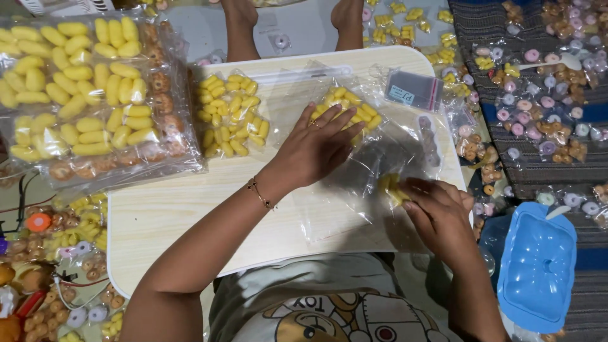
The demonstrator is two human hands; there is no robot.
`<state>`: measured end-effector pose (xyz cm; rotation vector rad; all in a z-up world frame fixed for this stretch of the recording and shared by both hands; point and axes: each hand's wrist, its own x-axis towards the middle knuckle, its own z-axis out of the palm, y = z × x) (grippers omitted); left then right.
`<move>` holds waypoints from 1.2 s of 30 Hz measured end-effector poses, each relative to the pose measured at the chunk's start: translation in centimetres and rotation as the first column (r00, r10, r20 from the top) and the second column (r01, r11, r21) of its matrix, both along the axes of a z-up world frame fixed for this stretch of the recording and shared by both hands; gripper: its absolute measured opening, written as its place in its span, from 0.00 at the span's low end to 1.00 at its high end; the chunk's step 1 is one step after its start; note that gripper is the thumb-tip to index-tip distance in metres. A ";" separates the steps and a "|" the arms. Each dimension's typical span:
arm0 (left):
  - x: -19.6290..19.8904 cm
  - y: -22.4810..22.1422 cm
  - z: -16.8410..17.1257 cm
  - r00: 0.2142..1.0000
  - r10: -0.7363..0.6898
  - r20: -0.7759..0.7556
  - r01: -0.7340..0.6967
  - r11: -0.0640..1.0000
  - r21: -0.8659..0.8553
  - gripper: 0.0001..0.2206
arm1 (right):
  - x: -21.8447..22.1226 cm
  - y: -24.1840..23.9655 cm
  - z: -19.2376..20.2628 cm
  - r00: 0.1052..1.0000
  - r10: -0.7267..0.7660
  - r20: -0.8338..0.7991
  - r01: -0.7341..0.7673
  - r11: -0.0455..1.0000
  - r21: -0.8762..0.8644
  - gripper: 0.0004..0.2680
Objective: Packing small yellow items into plastic bags
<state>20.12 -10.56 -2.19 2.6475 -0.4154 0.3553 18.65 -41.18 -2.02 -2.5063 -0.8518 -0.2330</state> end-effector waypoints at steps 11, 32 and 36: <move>0.8 0.7 -3.0 1.000 -0.025 0.005 0.024 0.999 0.043 0.20 | 1.6 -2.8 -2.3 0.992 0.123 -0.038 -0.118 0.986 0.117 0.17; 0.0 2.1 0.2 0.992 -0.113 -0.050 0.111 0.993 -0.027 0.23 | 0.2 1.3 0.9 0.920 0.200 -0.336 -0.061 0.923 0.380 0.23; 0.3 2.3 -0.2 0.991 -0.115 -0.071 0.113 0.993 -0.026 0.23 | 1.3 1.3 0.9 0.980 0.168 -0.103 -0.151 0.976 0.160 0.11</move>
